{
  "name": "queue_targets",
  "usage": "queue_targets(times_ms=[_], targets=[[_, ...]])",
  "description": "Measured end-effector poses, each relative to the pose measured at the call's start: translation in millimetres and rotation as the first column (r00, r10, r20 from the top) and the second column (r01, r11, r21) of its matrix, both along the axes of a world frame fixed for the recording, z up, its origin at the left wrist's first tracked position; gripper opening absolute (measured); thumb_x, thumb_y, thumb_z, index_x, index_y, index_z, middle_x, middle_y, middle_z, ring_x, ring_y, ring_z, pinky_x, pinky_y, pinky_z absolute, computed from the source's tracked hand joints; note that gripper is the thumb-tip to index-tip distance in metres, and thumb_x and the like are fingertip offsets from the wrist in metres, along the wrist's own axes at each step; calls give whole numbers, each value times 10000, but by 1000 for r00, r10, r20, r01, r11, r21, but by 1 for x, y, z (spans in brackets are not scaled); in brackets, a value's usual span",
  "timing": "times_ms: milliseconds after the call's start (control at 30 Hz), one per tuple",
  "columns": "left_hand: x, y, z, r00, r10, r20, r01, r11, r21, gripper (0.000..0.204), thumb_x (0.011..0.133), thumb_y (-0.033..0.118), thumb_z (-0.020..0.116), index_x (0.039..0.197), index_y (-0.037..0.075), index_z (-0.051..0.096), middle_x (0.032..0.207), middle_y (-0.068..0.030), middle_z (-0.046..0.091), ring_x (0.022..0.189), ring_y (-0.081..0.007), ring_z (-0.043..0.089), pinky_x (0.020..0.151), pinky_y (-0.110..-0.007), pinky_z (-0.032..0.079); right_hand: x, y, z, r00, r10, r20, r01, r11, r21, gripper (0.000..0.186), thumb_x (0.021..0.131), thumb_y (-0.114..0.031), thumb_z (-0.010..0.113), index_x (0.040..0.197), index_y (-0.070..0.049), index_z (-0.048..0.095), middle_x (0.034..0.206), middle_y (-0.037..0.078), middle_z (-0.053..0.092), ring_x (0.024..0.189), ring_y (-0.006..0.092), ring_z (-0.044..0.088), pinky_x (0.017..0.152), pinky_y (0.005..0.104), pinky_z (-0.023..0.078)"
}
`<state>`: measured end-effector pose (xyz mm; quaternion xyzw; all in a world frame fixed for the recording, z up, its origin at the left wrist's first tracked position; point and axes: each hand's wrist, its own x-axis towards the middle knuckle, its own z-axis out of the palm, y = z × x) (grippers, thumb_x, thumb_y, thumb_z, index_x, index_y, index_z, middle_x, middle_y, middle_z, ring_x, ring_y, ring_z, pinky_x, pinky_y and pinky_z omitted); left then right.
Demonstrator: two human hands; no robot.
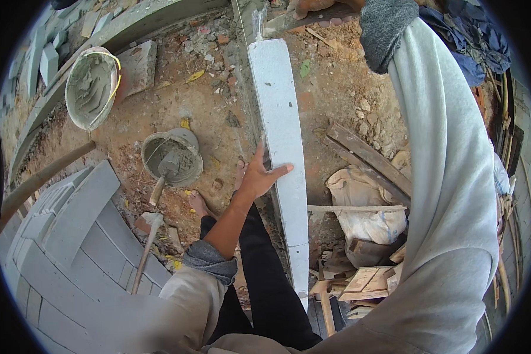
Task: The person constructs a curved wall by laying concrete blocks with mortar, using a trowel to apply the mortar and a hammer to adjust the blocks.
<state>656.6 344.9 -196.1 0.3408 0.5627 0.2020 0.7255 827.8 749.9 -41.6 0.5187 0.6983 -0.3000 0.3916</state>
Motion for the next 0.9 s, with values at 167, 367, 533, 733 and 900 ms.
queue_targets(times_ms=[167, 367, 533, 733, 900], targets=[[-7, 0, 1, 1000, 25, 15, -24, 997, -69, 1200, 788, 367, 876, 1609, -34, 97, 1394, -280, 577, 1233, -325, 626, 1035, -378, 495, 73, -115, -41, 890, 261, -373, 64, 739, 671, 364, 1005, -341, 630, 1191, -31, 674, 755, 167, 692, 629, 233, 646, 584, 392, 504], [-2, -5, -1, 1000, 3, 8, -3, 1000, 0, 1176, 790, 343, 878, 1597, -54, 120, 1375, -278, 587, 1213, -320, 636, 1017, -378, 510, 54, -370, -10, 554, -418, -720, 756, 615, 225, 452, 947, -349, 673, 1229, -1, 612, 898, 256, 704, 804, 418, 712, 734, 443, 545], [1, -3, -3, 999, 44, 15, -44, 999, 0, 1110, 801, 287, 872, 1562, -105, 165, 1352, -288, 584, 1188, -312, 643, 972, -367, 538, 35, -428, -52, 448, -530, -720, 822, 561, 98, 506, 958, -366, 656, 1261, 33, 584, 905, 304, 696, 837, 503, 692, 732, 507, 547], [0, -1, 3, 994, 63, 94, -65, 998, 20, 999, 810, 251, 868, 1516, -111, 260, 1337, -271, 593, 1163, -290, 648, 949, -367, 553, 49, -445, -93, 707, -478, -521, 657, 717, 234, 594, 967, -457, 616, 1152, 106, 574, 720, 356, 642, 717, 554, 661, 664, 598, 533], [-2, -1, 8, 998, 45, 49, -46, 999, 22, 980, 806, 247, 871, 1503, -112, 283, 1334, -274, 592, 1167, -291, 644, 949, -367, 554, 46, -460, -92, 669, -457, -586, 668, 715, 206, 560, 968, -431, 606, 1167, 90, 568, 738, 353, 647, 730, 555, 655, 670, 599, 530]])
